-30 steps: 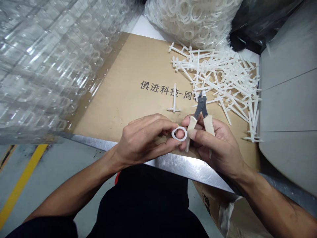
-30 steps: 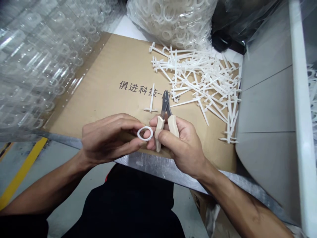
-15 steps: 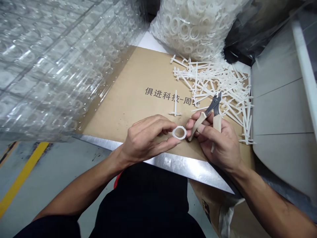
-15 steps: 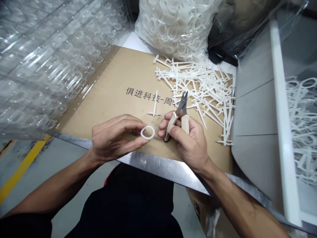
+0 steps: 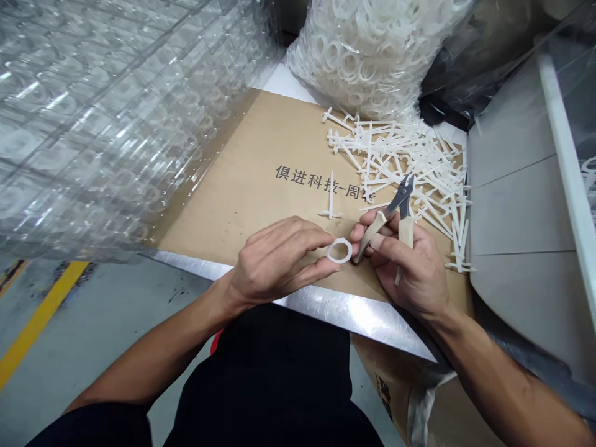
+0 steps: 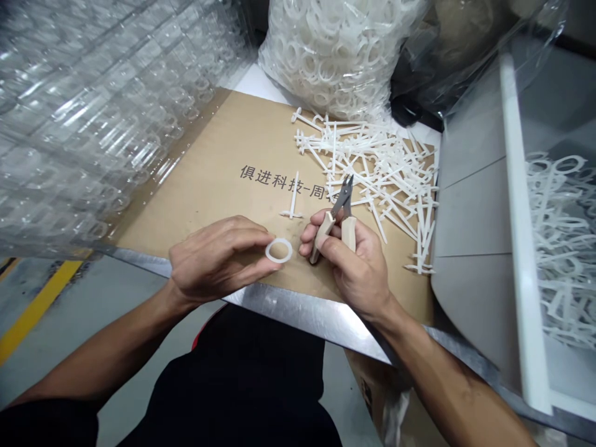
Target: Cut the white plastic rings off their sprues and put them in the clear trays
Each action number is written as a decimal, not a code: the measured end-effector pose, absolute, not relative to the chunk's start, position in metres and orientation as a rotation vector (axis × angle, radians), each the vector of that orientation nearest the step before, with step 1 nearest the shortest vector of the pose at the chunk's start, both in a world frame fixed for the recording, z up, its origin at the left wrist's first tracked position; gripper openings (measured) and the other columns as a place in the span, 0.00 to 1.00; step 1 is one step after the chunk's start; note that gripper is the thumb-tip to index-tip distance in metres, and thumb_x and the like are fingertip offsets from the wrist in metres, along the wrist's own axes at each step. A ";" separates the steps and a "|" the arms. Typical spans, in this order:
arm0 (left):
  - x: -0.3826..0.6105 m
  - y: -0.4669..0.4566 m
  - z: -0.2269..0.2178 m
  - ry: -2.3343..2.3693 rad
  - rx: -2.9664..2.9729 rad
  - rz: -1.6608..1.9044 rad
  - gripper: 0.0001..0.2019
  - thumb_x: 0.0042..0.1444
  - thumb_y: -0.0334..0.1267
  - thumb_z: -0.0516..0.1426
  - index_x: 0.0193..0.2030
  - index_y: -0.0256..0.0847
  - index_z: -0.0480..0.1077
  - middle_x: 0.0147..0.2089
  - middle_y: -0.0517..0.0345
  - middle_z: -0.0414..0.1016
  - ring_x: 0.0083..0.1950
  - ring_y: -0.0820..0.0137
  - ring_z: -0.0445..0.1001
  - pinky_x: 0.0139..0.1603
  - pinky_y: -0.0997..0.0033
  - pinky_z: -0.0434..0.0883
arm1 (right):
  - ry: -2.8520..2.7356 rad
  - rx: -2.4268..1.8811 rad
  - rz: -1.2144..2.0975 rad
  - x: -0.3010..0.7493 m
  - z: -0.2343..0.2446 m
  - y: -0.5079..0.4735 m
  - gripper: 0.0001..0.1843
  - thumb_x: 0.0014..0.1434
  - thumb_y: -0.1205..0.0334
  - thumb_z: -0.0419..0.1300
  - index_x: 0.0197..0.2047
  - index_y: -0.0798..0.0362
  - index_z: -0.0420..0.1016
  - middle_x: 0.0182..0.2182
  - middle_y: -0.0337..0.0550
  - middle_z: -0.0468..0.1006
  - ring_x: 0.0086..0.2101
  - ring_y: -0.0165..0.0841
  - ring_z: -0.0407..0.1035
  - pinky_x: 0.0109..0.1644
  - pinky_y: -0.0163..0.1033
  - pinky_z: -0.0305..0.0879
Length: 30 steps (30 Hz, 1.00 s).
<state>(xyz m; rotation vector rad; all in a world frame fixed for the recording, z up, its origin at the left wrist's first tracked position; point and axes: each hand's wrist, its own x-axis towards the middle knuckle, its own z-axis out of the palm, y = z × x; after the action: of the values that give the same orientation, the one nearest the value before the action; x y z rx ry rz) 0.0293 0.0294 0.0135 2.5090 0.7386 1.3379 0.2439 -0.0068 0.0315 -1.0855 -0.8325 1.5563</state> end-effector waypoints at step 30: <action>-0.013 0.004 0.049 0.799 1.174 1.268 0.21 0.45 0.43 0.75 0.42 0.37 0.75 0.36 0.51 0.79 0.35 0.72 0.78 0.38 0.74 0.77 | -0.994 -1.178 1.510 0.311 -0.063 0.006 0.22 0.55 0.55 0.64 0.53 0.25 0.80 0.51 0.55 0.79 0.51 0.63 0.77 0.53 0.69 0.67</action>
<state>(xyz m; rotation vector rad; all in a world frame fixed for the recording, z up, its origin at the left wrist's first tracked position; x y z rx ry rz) -0.0131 0.0038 0.0491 1.1745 0.7985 1.2677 0.3112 0.0064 -0.0626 -1.1784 -0.9943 1.5100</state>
